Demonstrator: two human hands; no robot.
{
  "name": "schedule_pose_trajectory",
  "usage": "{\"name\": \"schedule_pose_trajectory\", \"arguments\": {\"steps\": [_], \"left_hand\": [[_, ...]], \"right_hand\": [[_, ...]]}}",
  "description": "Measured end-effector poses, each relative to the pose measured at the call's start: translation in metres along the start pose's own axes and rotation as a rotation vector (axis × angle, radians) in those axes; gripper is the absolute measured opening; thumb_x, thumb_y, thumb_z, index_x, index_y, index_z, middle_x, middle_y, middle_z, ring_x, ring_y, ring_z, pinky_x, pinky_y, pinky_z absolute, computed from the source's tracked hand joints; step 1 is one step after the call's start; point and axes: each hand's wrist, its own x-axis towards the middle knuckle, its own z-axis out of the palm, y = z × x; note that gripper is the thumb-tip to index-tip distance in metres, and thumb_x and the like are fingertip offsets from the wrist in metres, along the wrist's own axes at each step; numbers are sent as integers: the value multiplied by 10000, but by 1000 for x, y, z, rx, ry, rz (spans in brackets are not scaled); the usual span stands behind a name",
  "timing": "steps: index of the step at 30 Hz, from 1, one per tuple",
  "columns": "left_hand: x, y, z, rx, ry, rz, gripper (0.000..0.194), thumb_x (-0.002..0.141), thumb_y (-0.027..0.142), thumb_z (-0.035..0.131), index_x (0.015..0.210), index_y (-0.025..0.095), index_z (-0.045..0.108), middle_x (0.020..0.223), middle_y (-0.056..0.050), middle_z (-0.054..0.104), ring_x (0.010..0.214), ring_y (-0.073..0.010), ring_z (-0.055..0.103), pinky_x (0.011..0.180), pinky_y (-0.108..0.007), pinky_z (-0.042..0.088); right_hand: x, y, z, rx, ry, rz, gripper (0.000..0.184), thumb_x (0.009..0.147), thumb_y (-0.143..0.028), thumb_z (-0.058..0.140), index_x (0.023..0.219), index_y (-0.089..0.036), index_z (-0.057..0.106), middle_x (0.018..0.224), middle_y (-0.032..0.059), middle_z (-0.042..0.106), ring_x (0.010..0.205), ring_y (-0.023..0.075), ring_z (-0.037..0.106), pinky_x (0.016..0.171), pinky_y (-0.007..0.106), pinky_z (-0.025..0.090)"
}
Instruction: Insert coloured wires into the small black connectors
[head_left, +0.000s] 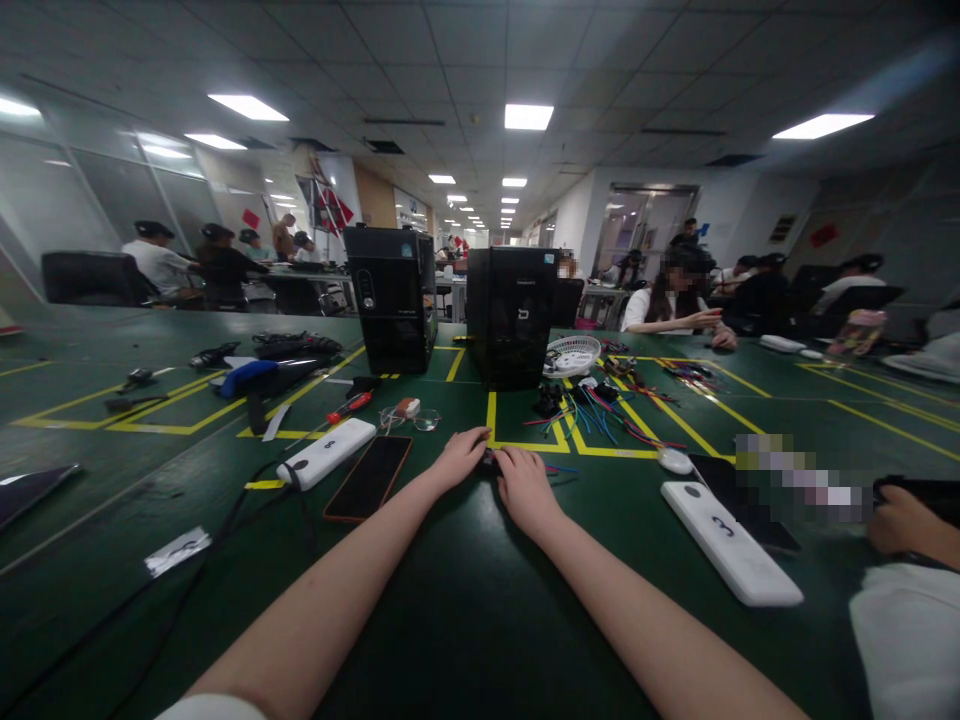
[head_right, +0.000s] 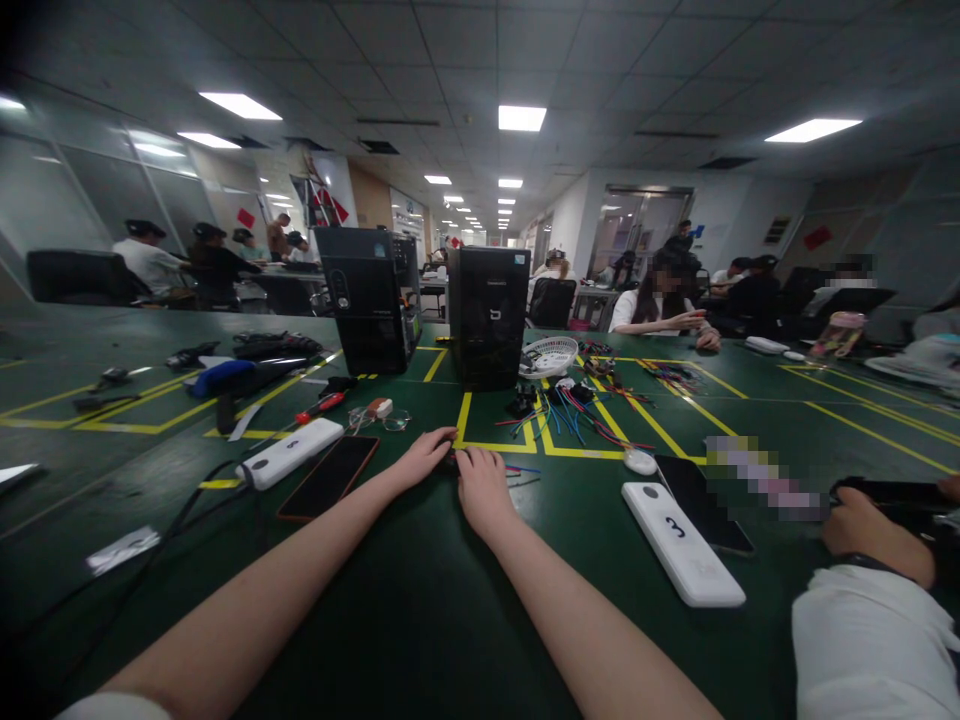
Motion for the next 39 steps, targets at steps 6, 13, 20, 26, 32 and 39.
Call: {"name": "schedule_pose_trajectory", "arguments": {"steps": [6,13,20,26,32,39], "left_hand": [[2,0,-7,-162,-16,0,310,863,271,403,1109,162,558,1173,-55,577,1108,-162,507,985,-282,365],[-2,-2,-17,-233,-189,103,465,724,299,621,1160,165,532,1199,-73,550,1107,-200,500,991,-315,354],[-1,-5,-6,-203,-77,213,363,662,230,680,1004,142,595,1058,-77,592,995,-203,540,930,-326,391],[-1,-4,-7,-208,-72,169,329,658,225,681,966,142,601,1032,-70,593,970,-199,544,914,-322,397],[-2,-2,-9,-200,-96,178,346,663,242,680,984,146,593,1018,-68,593,952,-198,546,890,-321,408],[-1,-4,-8,-183,-102,196,357,664,249,683,993,147,592,1014,-67,597,947,-197,548,880,-318,412]], "right_hand": [[1,2,1,-12,27,5,385,783,-156,441,1164,-169,490,1199,102,497,1116,217,398,959,370,256],[2,6,1,31,76,29,384,767,-140,446,1149,-160,487,1166,104,507,1104,213,404,957,373,264],[15,11,8,121,162,-73,184,794,-158,469,947,-188,566,1054,68,544,1029,200,441,932,365,294],[26,15,15,132,181,-91,114,794,-148,483,859,-180,572,1015,69,549,1008,196,443,886,358,321],[24,16,15,152,164,-100,145,814,-125,437,873,-174,561,1017,76,552,1007,193,442,874,360,319],[24,16,17,163,167,-102,145,809,-122,438,881,-176,552,1028,72,543,1005,194,434,877,359,311]]}}
